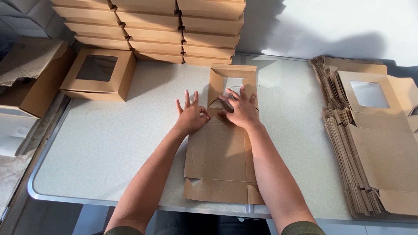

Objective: The person assembles a flat-packed cardboard box with a clear window on the lid. They fold the side walls, tuck the flaps, and then close the lid to form a finished box, which is placed on a stack of similar boxes.

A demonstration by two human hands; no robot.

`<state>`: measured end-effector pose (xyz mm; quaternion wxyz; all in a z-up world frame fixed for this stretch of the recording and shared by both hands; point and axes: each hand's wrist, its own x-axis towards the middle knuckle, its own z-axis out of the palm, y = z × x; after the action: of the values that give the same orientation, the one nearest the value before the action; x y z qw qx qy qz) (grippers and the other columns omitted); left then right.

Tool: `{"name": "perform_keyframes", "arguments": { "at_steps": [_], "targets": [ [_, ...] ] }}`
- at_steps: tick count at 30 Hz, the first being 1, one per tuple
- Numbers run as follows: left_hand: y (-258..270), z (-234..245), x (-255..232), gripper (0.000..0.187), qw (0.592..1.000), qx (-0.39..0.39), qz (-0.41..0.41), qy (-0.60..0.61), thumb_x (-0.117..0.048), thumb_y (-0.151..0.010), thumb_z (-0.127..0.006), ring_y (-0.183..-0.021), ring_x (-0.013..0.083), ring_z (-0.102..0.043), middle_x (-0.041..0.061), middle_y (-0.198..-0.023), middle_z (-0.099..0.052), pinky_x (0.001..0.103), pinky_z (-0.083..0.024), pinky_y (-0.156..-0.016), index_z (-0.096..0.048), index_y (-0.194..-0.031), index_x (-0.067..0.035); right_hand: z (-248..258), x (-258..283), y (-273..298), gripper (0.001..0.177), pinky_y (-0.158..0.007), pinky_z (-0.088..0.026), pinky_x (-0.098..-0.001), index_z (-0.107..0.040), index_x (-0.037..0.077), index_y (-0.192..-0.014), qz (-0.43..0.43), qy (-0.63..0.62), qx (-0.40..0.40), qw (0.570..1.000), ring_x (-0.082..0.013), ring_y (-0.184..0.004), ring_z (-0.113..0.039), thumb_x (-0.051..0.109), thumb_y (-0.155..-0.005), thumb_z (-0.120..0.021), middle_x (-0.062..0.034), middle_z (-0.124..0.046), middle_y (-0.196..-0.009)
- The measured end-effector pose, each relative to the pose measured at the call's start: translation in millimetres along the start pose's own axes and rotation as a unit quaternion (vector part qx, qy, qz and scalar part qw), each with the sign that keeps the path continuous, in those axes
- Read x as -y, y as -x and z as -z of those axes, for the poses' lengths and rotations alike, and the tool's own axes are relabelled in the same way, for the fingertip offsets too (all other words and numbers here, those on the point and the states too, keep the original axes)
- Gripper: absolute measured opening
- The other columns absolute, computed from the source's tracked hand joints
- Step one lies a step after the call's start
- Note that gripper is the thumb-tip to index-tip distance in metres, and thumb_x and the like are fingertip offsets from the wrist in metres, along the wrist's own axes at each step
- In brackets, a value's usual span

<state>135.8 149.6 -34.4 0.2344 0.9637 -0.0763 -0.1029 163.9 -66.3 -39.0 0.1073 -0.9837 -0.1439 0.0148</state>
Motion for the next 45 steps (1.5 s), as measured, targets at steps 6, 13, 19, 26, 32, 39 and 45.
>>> {"name": "perform_keyframes", "arguments": {
  "at_steps": [6, 13, 19, 26, 32, 39, 45],
  "targets": [
    [-6, -6, 9, 0.021, 0.999, 0.029, 0.017, 0.003, -0.037, -0.089, -0.072, -0.158, 0.0395, 0.008, 0.008, -0.174, -0.014, 0.070, 0.012, -0.117, -0.081, -0.106, -0.041, -4, -4, -3, 0.055, -0.115, -0.006, -0.0802, -0.053, 0.049, -0.144, -0.001, 0.006, 0.009, 1.000, -0.0408, -0.156, -0.019, 0.060, -0.091, -0.060, 0.0085, -0.037, -0.165],
    [-19, -5, 9, 0.022, 0.999, 0.010, 0.041, 0.029, -0.036, -0.089, -0.071, -0.158, 0.0404, 0.005, 0.008, -0.173, -0.016, 0.072, 0.007, -0.117, -0.081, -0.108, -0.040, -4, -1, -2, 0.052, -0.115, -0.007, -0.0800, -0.054, 0.050, -0.142, -0.006, 0.009, 0.002, 1.000, -0.0410, -0.155, -0.020, 0.055, -0.091, -0.061, 0.0095, -0.039, -0.164],
    [-33, -11, 15, 0.018, 0.998, -0.020, 0.048, 0.046, -0.037, -0.089, -0.073, -0.158, 0.0406, 0.002, 0.007, -0.173, -0.018, 0.074, 0.005, -0.117, -0.081, -0.105, -0.040, -1, 3, -1, 0.054, -0.117, -0.008, -0.0786, -0.054, 0.050, -0.142, -0.013, 0.015, 0.004, 1.000, -0.0387, -0.156, -0.020, 0.057, -0.088, -0.061, 0.0115, -0.039, -0.163],
    [-24, -3, 10, 0.018, 0.995, -0.063, 0.034, 0.074, -0.040, -0.091, -0.071, -0.158, 0.0430, -0.002, 0.009, -0.172, -0.022, 0.071, 0.004, -0.119, -0.080, -0.106, -0.042, 6, 19, 1, 0.057, -0.118, -0.009, -0.0769, -0.048, 0.051, -0.146, -0.057, 0.056, 0.041, 0.996, -0.0368, -0.156, -0.019, 0.059, -0.090, -0.053, 0.0126, -0.035, -0.165],
    [-26, 3, 52, 0.018, 0.993, -0.103, 0.037, 0.045, -0.037, -0.087, -0.070, -0.158, 0.0374, -0.018, 0.003, -0.166, -0.038, 0.065, -0.013, -0.121, -0.081, -0.102, -0.034, 3, 19, 1, 0.059, -0.118, -0.009, -0.0759, -0.041, 0.053, -0.148, -0.068, 0.055, 0.058, 0.994, -0.0378, -0.157, -0.015, 0.065, -0.091, -0.046, 0.0119, -0.030, -0.167],
    [27, 48, 48, 0.030, 0.994, 0.099, -0.039, 0.006, -0.044, -0.077, -0.077, -0.160, 0.0366, 0.006, -0.009, -0.174, -0.012, 0.068, 0.001, -0.123, -0.083, -0.105, -0.033, 15, 24, 5, 0.058, -0.120, -0.007, -0.0733, -0.042, 0.049, -0.148, -0.080, 0.009, 0.080, 0.994, -0.0382, -0.157, -0.012, 0.069, -0.093, -0.045, 0.0095, -0.029, -0.168],
    [17, 23, 12, 0.019, 0.980, 0.114, -0.149, 0.063, -0.043, -0.084, -0.079, -0.155, 0.0426, 0.018, 0.001, -0.175, 0.000, 0.074, 0.004, -0.118, -0.083, -0.100, -0.034, 18, 21, 3, 0.060, -0.119, -0.003, -0.0751, -0.039, 0.047, -0.151, -0.074, 0.013, 0.100, 0.992, -0.0393, -0.158, -0.008, 0.070, -0.096, -0.044, 0.0082, -0.025, -0.170]
  ]
}}
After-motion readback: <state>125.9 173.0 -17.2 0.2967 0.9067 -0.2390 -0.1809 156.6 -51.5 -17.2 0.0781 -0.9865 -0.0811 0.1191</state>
